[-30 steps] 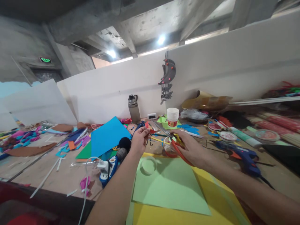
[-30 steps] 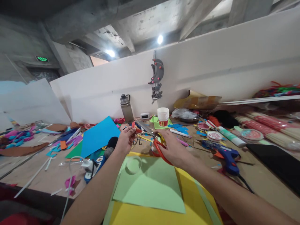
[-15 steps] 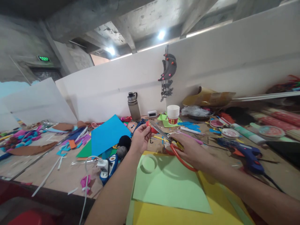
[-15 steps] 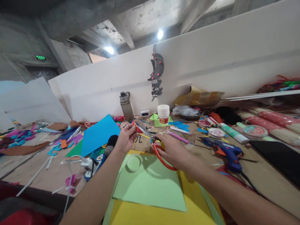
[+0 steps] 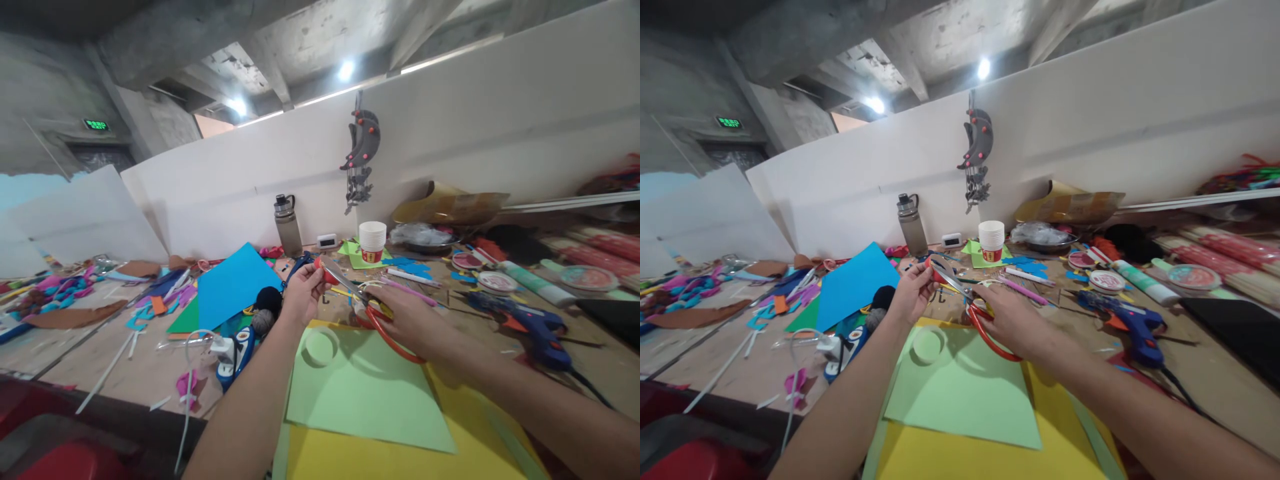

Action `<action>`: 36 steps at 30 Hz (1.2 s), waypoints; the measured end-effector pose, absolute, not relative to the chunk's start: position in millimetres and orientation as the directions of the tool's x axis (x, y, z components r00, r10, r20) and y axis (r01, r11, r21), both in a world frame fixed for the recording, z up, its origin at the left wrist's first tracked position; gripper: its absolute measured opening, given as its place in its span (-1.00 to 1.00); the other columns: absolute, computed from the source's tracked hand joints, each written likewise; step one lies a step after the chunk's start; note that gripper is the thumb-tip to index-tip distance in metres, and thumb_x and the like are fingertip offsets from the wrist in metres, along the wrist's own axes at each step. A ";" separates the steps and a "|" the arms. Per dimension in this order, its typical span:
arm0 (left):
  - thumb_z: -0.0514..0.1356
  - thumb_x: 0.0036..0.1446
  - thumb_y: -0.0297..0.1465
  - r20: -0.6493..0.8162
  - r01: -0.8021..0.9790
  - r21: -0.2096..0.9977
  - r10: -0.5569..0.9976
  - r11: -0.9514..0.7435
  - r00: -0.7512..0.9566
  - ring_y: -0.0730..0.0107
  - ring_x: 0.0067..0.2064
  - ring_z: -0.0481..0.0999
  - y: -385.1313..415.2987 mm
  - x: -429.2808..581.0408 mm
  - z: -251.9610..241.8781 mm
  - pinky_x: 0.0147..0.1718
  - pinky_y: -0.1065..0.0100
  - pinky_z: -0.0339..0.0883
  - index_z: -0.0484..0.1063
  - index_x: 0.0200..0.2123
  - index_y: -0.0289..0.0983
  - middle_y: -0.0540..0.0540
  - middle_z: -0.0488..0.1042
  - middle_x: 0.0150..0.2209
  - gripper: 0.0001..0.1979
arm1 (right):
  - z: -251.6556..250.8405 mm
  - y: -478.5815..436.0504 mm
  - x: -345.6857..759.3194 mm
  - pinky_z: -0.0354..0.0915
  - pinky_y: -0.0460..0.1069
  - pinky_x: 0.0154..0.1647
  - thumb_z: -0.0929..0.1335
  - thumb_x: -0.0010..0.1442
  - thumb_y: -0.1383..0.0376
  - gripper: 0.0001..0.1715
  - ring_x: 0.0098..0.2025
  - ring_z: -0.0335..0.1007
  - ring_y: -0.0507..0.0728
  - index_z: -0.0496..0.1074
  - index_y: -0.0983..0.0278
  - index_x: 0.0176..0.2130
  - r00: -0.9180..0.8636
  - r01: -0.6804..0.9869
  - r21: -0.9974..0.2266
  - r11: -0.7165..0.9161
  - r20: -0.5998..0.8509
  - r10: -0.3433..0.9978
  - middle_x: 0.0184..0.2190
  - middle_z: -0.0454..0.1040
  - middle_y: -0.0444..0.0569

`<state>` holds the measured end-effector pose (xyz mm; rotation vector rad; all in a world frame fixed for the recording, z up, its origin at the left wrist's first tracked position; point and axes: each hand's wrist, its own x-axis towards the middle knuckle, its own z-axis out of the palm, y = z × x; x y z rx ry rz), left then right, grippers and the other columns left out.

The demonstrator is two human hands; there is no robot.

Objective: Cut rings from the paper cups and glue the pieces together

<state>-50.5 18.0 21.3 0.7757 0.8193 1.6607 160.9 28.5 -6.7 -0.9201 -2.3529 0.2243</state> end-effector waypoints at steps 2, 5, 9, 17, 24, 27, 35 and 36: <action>0.43 -0.13 -0.46 0.079 -0.522 0.834 0.975 -0.179 -0.208 0.57 -0.49 0.50 17.7 -50.1 21.4 -0.48 0.53 0.43 0.44 -0.39 -0.35 -0.01 0.52 -0.45 -0.75 | -7.1 28.4 160.7 0.36 0.11 -0.13 0.29 0.23 0.24 -0.65 -0.10 0.47 0.27 0.42 0.26 0.00 -0.591 0.586 -0.338 0.736 0.443 0.674 -0.14 0.54 0.13; 0.43 -0.13 -0.46 0.071 -0.523 0.835 0.976 -0.171 -0.205 0.58 -0.50 0.49 17.4 -49.6 21.7 -0.49 0.54 0.43 0.43 -0.40 -0.35 0.00 0.51 -0.47 -0.75 | -8.1 28.0 160.4 0.35 0.10 -0.15 0.27 0.26 0.21 -0.64 -0.09 0.47 0.28 0.42 0.26 0.02 -0.586 0.619 -0.318 0.719 0.422 0.691 -0.14 0.54 0.13; 0.42 -0.11 -0.46 0.038 -0.522 0.841 0.978 -0.143 -0.207 0.58 -0.50 0.49 17.8 -49.9 21.7 -0.48 0.54 0.42 0.42 -0.39 -0.34 0.00 0.51 -0.46 -0.76 | -9.1 27.4 160.1 0.35 0.10 -0.13 0.28 0.27 0.18 -0.61 -0.09 0.46 0.27 0.40 0.26 0.05 -0.585 0.611 -0.321 0.724 0.432 0.686 -0.13 0.54 0.12; 0.42 -0.11 -0.47 0.036 -0.538 0.832 0.982 -0.132 -0.186 0.59 -0.52 0.49 18.8 -51.3 20.4 -0.48 0.55 0.42 0.42 -0.38 -0.35 0.01 0.50 -0.49 -0.75 | -11.5 28.1 159.7 0.35 0.09 -0.15 0.27 0.27 0.20 -0.60 -0.08 0.47 0.27 0.38 0.22 0.08 -0.582 0.634 -0.295 0.715 0.427 0.692 -0.11 0.54 0.10; 0.42 -0.10 -0.47 0.034 -0.526 0.842 0.983 -0.125 -0.180 0.59 -0.51 0.49 17.7 -50.9 22.0 -0.48 0.55 0.42 0.42 -0.37 -0.35 -0.02 0.52 -0.45 -0.76 | -9.7 25.7 157.9 0.36 0.12 -0.14 0.25 0.28 0.23 -0.59 -0.10 0.48 0.29 0.39 0.27 0.08 -0.578 0.639 -0.298 0.709 0.422 0.698 -0.11 0.55 0.15; 0.42 -0.11 -0.47 0.036 -0.526 0.841 0.983 -0.126 -0.178 0.59 -0.51 0.49 18.3 -51.5 21.2 -0.49 0.55 0.41 0.43 -0.37 -0.35 -0.02 0.53 -0.45 -0.76 | -9.6 24.5 157.2 0.36 0.10 -0.18 0.25 0.28 0.23 -0.59 -0.13 0.49 0.28 0.39 0.27 0.09 -0.573 0.641 -0.297 0.707 0.428 0.699 -0.13 0.56 0.14; 0.42 -0.12 -0.49 0.033 -0.526 0.841 0.984 -0.123 -0.176 0.59 -0.52 0.48 18.9 -51.8 21.5 -0.50 0.55 0.42 0.42 -0.38 -0.35 -0.01 0.52 -0.45 -0.75 | -11.7 23.4 157.9 0.33 0.06 -0.23 0.24 0.32 0.21 -0.65 -0.17 0.50 0.25 0.40 0.29 0.02 -0.578 0.649 -0.307 0.696 0.395 0.714 -0.18 0.57 0.10; 0.42 -0.13 -0.48 0.032 -0.525 0.842 0.984 -0.121 -0.176 0.59 -0.52 0.48 18.8 -51.8 21.8 -0.50 0.55 0.42 0.42 -0.38 -0.35 -0.01 0.52 -0.45 -0.74 | -11.5 23.4 157.8 0.33 0.06 -0.22 0.24 0.32 0.21 -0.65 -0.17 0.50 0.25 0.40 0.29 0.02 -0.579 0.649 -0.311 0.694 0.389 0.716 -0.18 0.57 0.10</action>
